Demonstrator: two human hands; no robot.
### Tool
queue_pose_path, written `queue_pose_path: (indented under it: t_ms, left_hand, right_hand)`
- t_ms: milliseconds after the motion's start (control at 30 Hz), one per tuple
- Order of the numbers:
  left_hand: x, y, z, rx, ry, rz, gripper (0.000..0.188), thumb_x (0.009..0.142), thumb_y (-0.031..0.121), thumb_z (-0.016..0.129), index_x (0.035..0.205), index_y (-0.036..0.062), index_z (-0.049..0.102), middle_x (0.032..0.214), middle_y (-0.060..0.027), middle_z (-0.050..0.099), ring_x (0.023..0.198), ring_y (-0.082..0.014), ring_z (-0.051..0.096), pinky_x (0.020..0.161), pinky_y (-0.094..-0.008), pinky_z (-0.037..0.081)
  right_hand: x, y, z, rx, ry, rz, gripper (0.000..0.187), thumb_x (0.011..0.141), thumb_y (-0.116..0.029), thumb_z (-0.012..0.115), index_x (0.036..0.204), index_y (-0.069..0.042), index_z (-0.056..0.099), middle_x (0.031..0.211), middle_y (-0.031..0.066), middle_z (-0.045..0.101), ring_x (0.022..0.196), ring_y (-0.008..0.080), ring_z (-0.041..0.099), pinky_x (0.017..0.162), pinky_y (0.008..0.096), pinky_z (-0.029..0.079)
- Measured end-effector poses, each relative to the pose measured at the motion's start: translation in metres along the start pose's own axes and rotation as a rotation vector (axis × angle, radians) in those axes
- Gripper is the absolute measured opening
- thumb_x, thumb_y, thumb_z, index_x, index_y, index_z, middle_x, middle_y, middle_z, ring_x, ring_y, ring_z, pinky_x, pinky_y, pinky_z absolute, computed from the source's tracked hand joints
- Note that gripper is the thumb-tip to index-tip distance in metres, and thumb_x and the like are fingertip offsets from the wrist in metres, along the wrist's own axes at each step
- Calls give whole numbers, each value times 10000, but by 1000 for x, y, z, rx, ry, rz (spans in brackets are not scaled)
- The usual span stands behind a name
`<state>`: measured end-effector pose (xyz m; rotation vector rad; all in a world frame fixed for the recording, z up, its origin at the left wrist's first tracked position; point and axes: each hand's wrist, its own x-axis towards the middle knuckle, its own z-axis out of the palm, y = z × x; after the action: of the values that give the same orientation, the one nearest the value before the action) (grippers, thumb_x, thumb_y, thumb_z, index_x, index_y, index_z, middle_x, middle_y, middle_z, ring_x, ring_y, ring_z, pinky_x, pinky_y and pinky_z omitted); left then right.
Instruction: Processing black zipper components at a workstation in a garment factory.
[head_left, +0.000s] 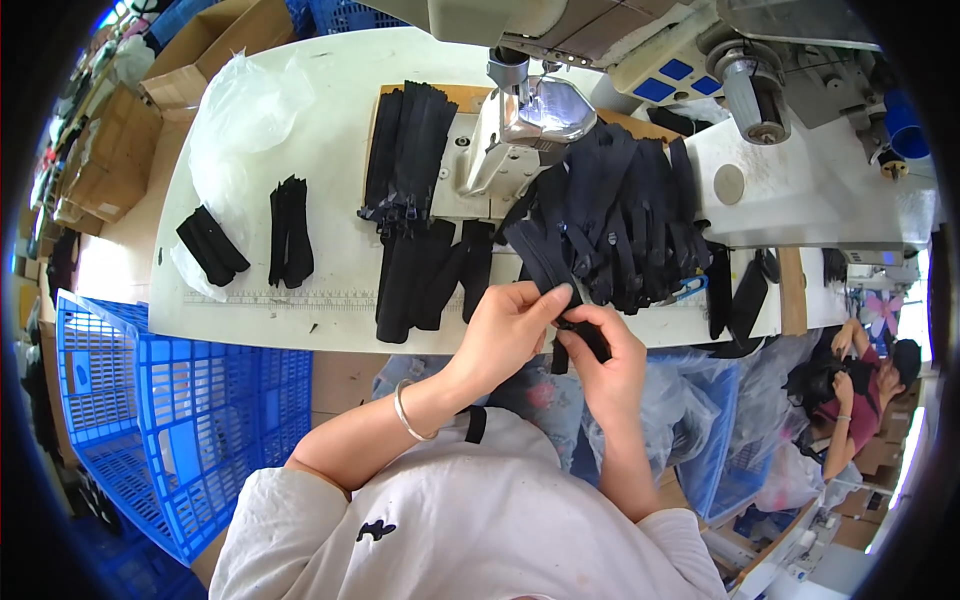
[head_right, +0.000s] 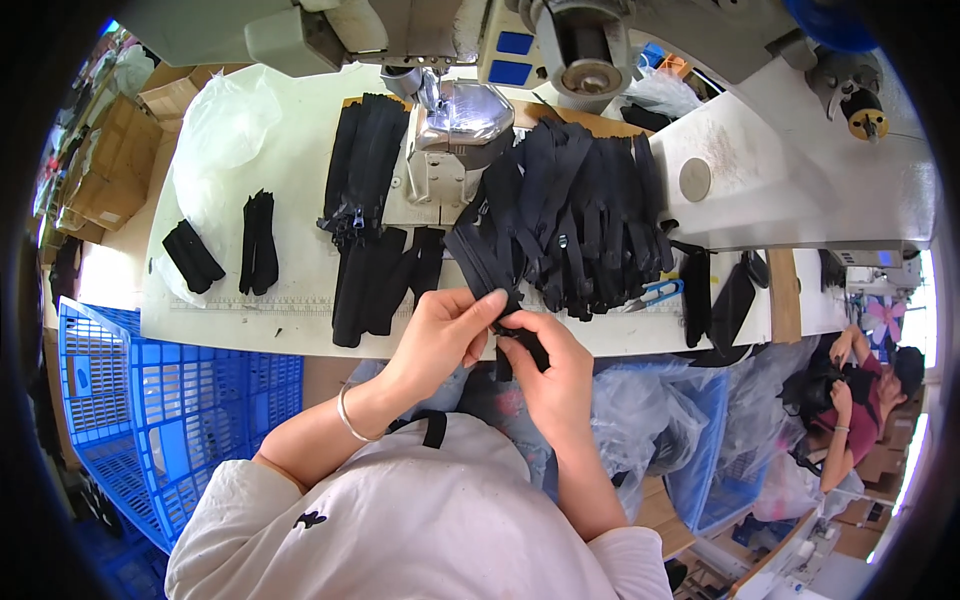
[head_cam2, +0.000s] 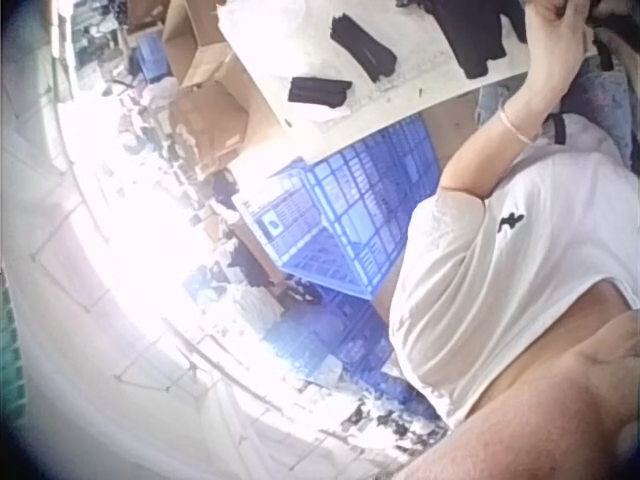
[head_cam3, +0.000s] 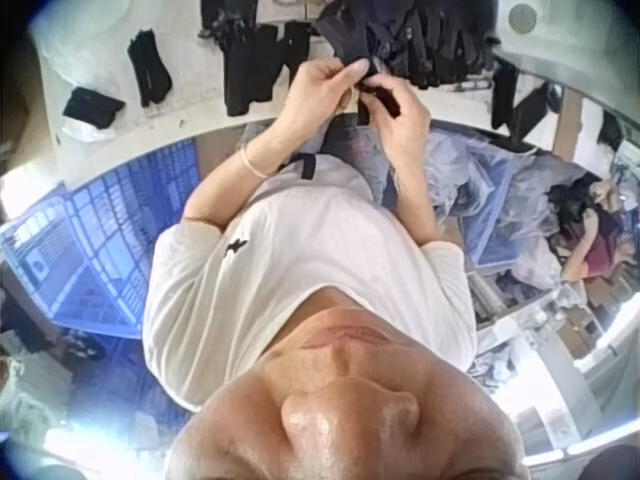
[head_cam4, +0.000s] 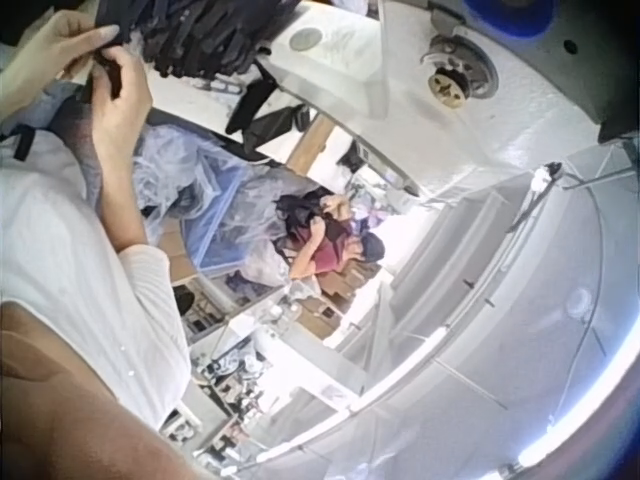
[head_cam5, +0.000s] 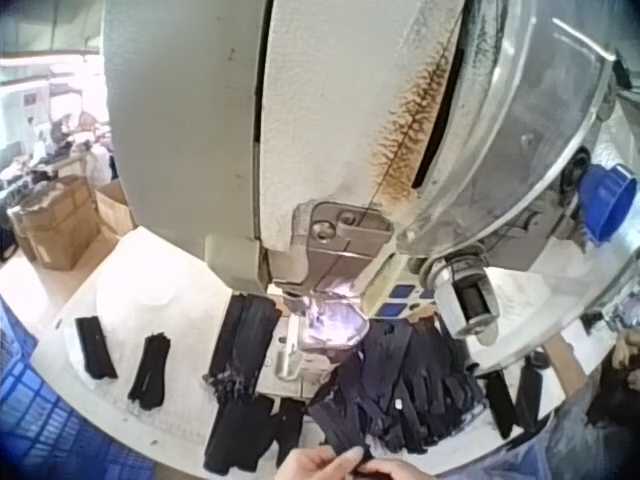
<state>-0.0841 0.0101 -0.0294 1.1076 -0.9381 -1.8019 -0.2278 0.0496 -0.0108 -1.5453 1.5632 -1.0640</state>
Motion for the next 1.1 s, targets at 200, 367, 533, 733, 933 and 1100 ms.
queue_pose_path:
  t_ms: [200, 367, 533, 733, 933, 1100]
  left_hand:
    - [-5, 5, -7, 155, -6, -2, 372, 923, 244, 608, 653, -4, 543, 531, 11, 458, 477, -36, 407, 412, -229, 328]
    - [-12, 27, -29, 164, 152, 147, 235, 895, 128, 627, 722, -21, 573, 638, -55, 456, 558, -102, 455, 523, -283, 409]
    - [-18, 37, -66, 1206, 368, 518, 320, 721, 185, 751, 944, 29, 583, 901, -102, 530, 836, -283, 536, 727, -379, 449]
    - [-15, 28, -76, 1225, 350, 466, 277, 714, 152, 743, 887, 25, 568, 859, -99, 517, 914, -294, 530, 781, -381, 438]
    - [-9, 20, -80, 1227, 445, 580, 185, 712, 125, 750, 791, 11, 627, 850, -89, 538, 849, -256, 545, 719, -360, 449]
    - [-20, 33, -77, 668, 386, 346, 164, 791, 94, 718, 883, -26, 653, 716, -56, 561, 621, -129, 561, 548, -276, 453]
  right_hand:
    - [4, 2, -4, 25, -82, -84, 172, 753, 49, 671, 916, -3, 660, 825, 86, 661, 728, 139, 618, 661, 251, 475]
    - [-5, -10, -13, 179, -369, 26, 119, 774, 27, 667, 884, -8, 698, 805, 65, 663, 699, 125, 614, 627, 232, 472]
    - [-4, 3, -10, 194, -287, 53, 150, 817, -7, 656, 965, -8, 684, 827, 68, 670, 727, 116, 613, 630, 233, 482]
    - [3, 9, -1, 300, -357, 241, 226, 840, 26, 621, 1063, 53, 616, 880, 109, 678, 802, 143, 643, 704, 261, 517]
    - [8, 19, -2, 520, -307, 296, 134, 829, 52, 621, 952, 61, 674, 926, 120, 669, 739, 151, 653, 671, 273, 551]
    - [18, -3, 11, 518, -282, 248, 142, 835, 25, 629, 970, 46, 670, 851, 97, 677, 699, 139, 644, 661, 258, 541]
